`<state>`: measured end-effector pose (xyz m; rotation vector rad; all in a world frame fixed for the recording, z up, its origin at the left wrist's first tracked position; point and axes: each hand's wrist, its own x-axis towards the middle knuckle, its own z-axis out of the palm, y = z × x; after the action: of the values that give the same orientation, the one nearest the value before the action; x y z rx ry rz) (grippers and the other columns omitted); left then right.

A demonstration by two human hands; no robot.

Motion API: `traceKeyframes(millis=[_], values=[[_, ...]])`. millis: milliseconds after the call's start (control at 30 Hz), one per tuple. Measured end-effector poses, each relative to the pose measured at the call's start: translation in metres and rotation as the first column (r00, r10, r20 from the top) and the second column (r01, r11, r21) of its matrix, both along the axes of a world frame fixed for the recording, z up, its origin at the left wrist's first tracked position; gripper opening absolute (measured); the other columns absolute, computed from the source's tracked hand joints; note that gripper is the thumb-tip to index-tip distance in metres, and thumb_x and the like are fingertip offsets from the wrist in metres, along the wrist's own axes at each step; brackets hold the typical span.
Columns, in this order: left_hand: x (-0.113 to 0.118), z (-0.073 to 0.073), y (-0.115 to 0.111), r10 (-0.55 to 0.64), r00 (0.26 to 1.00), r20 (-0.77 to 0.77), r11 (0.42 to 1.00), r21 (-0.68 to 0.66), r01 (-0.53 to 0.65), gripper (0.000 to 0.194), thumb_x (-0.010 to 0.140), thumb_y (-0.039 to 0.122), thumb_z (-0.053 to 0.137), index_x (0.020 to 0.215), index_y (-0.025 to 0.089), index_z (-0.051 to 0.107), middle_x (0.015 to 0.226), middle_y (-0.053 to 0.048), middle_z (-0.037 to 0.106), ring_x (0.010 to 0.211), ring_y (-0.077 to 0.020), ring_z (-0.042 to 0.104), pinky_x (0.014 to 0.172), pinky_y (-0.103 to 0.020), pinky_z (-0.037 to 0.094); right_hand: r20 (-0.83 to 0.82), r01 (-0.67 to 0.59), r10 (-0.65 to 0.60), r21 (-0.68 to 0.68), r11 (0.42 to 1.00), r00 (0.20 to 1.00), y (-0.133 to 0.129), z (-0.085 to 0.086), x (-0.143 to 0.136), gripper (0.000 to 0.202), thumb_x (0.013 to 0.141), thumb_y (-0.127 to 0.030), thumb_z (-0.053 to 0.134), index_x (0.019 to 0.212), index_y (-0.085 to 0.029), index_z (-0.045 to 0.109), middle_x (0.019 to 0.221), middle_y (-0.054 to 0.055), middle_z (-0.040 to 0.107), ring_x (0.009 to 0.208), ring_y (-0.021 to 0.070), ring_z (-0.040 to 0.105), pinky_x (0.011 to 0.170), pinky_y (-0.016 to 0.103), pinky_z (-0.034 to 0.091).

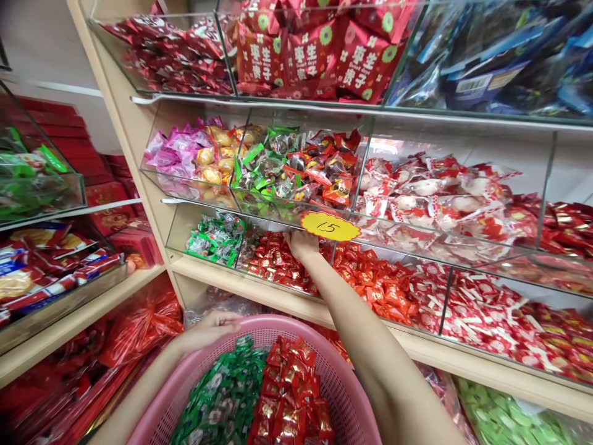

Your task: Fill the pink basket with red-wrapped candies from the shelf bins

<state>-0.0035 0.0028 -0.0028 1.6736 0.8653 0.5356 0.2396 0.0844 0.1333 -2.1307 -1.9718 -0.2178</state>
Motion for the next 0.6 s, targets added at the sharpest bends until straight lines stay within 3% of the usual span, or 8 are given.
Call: traceKeyframes(millis=[233, 500, 600], values=[[0.004, 0.003, -0.001, 0.022, 1.0, 0.019, 0.999, -0.044, -0.021, 0.04, 0.071, 0.037, 0.056, 0.101, 0.01, 0.061, 0.095, -0.009, 0.064, 0.082, -0.0185, 0.057, 0.071, -0.025, 0.041, -0.072, 0.02, -0.018, 0.035, 0.999, 0.997, 0.019, -0.012, 0.004, 0.055, 0.083, -0.053, 0.022, 0.107, -0.016, 0.054, 0.108, 0.014, 0.057, 0.103, 0.0245, 0.048, 0.084, 0.034, 0.032], [0.006, 0.007, -0.003, 0.028, 0.999, 0.016, 1.0, -0.003, -0.028, 0.037, 0.071, 0.035, 0.056, 0.097, 0.009, 0.062, 0.093, -0.008, 0.065, 0.081, -0.0187, 0.057, 0.071, -0.025, 0.041, -0.047, 0.035, -0.032, 0.056, 0.998, 0.998, 0.023, -0.025, 0.006, 0.063, 0.08, -0.06, 0.02, 0.104, -0.013, 0.055, 0.111, 0.017, 0.053, 0.108, 0.0282, 0.043, 0.088, 0.041, 0.025], [0.005, 0.005, -0.003, 0.03, 0.999, 0.02, 0.999, -0.016, -0.03, 0.038, 0.07, 0.036, 0.057, 0.097, 0.01, 0.062, 0.093, -0.008, 0.065, 0.081, -0.0189, 0.057, 0.071, -0.025, 0.041, -0.075, 0.025, -0.022, 0.035, 0.999, 0.997, 0.024, -0.028, 0.007, 0.067, 0.077, -0.064, 0.02, 0.107, -0.014, 0.052, 0.114, 0.016, 0.052, 0.106, 0.0292, 0.044, 0.085, 0.039, 0.029]])
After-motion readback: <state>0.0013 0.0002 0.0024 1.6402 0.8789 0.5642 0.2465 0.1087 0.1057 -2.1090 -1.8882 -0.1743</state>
